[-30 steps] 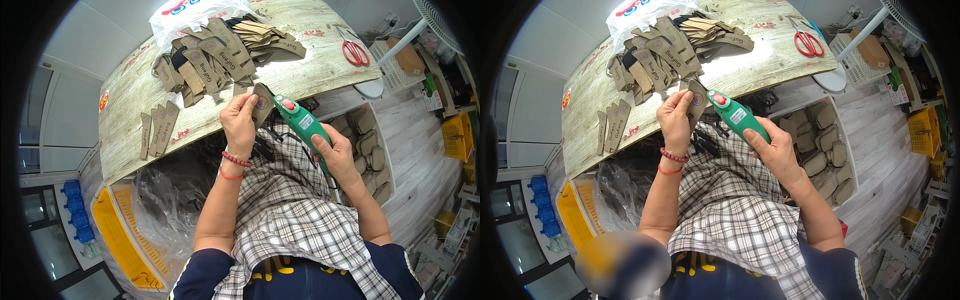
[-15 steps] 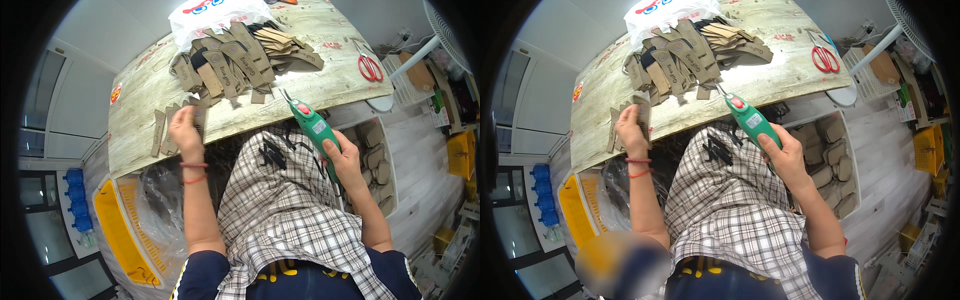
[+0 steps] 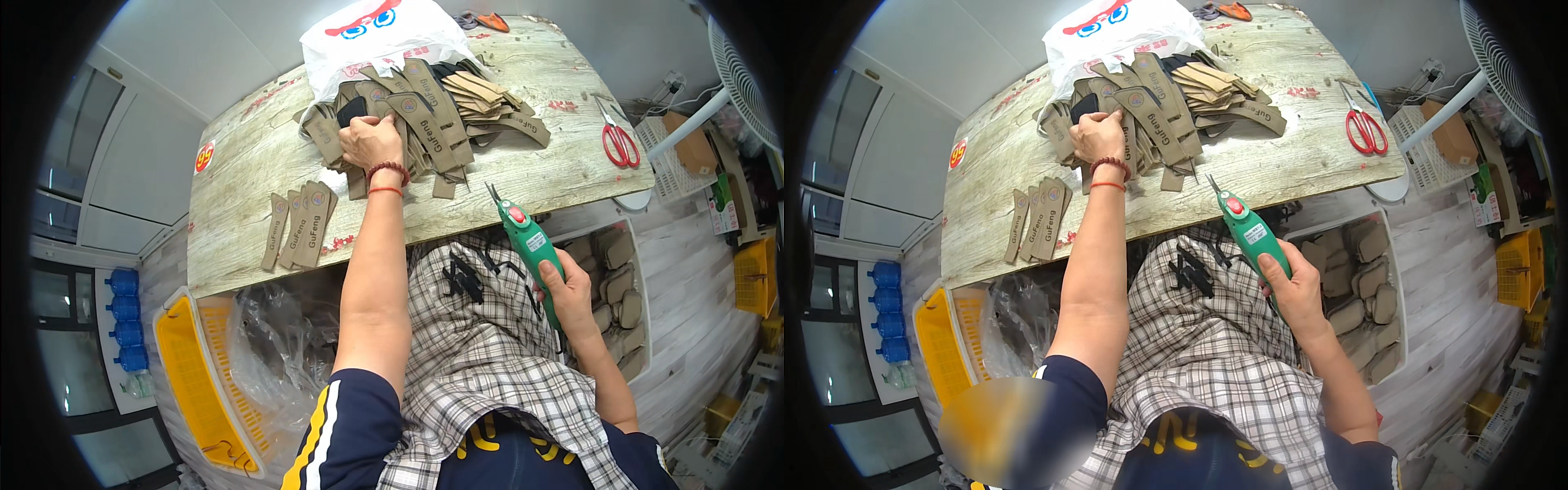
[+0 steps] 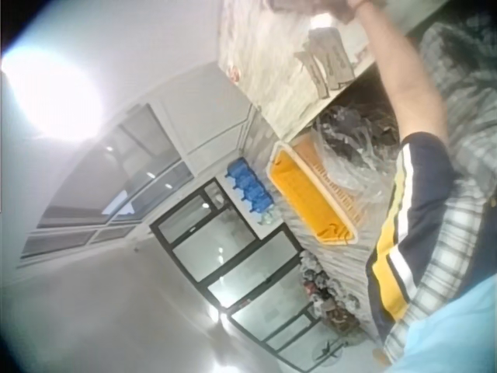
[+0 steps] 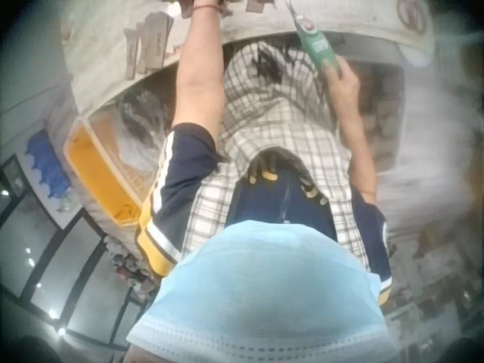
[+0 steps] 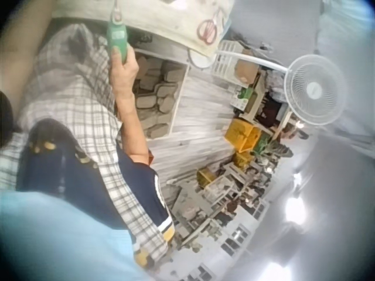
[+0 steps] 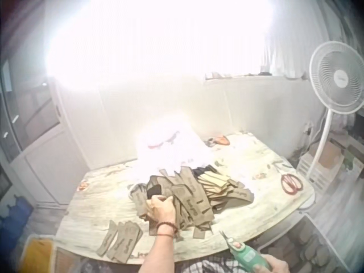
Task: The person retrieves cardboard tags from a plastic bag and uses a green rotary tool to trim the edges of each tag one by one. The trimmed tags are placed on the table as the person continues processing the batch.
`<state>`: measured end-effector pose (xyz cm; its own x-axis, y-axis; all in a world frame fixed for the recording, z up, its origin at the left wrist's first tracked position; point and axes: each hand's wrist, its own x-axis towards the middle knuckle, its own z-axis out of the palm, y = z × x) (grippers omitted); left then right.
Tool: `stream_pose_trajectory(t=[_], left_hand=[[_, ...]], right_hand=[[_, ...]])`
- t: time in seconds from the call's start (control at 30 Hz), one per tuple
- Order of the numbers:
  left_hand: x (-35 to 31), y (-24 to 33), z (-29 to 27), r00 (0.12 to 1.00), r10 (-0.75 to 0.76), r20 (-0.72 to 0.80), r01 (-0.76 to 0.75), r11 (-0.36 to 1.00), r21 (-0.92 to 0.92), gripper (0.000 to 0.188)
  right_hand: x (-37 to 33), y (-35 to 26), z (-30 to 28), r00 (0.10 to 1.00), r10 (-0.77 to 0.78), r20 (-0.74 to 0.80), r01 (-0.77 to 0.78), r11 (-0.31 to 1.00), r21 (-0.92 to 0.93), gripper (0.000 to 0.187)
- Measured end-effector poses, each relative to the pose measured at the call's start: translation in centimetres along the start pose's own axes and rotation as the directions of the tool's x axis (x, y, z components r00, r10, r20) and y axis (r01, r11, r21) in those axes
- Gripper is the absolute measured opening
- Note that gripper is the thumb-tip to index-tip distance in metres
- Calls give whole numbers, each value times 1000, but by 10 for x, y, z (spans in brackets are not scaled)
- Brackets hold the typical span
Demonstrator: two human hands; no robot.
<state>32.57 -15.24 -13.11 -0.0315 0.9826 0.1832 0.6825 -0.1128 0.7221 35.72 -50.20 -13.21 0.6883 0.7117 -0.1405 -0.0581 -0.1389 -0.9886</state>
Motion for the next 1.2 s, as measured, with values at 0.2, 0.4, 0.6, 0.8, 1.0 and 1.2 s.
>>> stream_pose_trajectory(t=[0.2, 0.4, 0.6, 0.8, 1.0, 1.2], left_hand=[[-24, 12, -1, 996, -62, 61, 73, 976, -205, 35], [-15, -25, 28, 1000, 8, -5, -9, 857, -515, 25], [-71, -15, -30, 973, 18, 232, 218, 283, -934, 7], [-134, -7, -58, 893, 87, 441, 418, 204, -886, 8], [-160, -7, -48, 835, 104, 540, 517, 188, -835, 8], [-173, -7, -47, 792, 123, 598, 571, 195, -797, 7]], right_hand=[[3, 4, 1, 1000, -1, 25, 1, 1000, -3, 39], [0, 4, 3, 1000, -12, 21, 12, 1000, -2, 37], [-4, 3, 5, 1000, -20, 7, 20, 1000, 13, 37], [-9, -6, 8, 995, -99, 17, 99, 995, -7, 40], [-19, -5, -1, 994, -110, -17, 110, 994, -29, 44], [-23, -3, -6, 994, -100, -33, 100, 995, -13, 44]])
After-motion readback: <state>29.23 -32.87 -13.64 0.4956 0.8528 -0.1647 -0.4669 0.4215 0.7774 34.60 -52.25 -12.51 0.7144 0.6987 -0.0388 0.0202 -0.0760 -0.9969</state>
